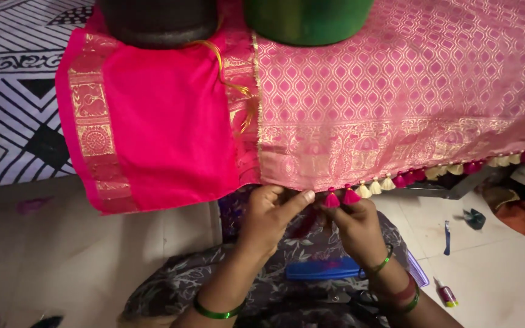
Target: Attaching decorative tassels to the border of a saree or fabric.
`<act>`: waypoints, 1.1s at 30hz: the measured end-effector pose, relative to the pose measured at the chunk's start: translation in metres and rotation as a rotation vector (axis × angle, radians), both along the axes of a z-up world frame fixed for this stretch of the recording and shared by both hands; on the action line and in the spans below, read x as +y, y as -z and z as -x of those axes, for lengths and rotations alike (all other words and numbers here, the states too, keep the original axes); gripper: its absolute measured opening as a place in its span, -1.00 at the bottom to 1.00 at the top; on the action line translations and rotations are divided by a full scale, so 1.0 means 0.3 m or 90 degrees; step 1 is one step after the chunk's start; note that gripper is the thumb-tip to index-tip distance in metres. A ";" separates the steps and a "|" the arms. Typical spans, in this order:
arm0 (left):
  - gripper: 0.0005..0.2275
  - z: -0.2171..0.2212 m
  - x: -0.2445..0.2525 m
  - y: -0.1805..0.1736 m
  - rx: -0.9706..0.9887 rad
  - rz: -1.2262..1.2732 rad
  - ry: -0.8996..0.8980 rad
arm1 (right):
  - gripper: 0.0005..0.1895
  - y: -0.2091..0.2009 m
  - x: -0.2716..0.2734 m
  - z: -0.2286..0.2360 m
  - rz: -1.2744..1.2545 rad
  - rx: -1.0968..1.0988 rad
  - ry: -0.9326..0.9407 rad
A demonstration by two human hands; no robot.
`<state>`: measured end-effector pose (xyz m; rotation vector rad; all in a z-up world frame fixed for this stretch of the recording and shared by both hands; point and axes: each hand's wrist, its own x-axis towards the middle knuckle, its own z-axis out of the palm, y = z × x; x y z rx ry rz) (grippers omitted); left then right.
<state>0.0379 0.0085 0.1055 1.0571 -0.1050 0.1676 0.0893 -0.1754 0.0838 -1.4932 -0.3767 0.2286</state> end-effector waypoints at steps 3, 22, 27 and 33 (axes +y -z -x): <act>-0.88 0.000 -0.009 0.002 -0.009 -0.018 -0.026 | -0.83 -0.008 -0.009 0.007 0.047 -0.039 0.035; -0.79 -0.040 -0.055 0.054 0.041 0.067 0.042 | -0.93 -0.030 0.070 0.004 -0.137 -0.038 0.008; -0.79 -0.062 -0.086 0.075 0.040 0.173 0.045 | -0.91 -0.092 0.080 0.029 -0.251 0.067 -0.001; -0.77 -0.070 -0.075 0.068 -0.014 -0.114 -0.130 | -0.83 -0.199 0.036 0.097 0.222 -0.479 0.292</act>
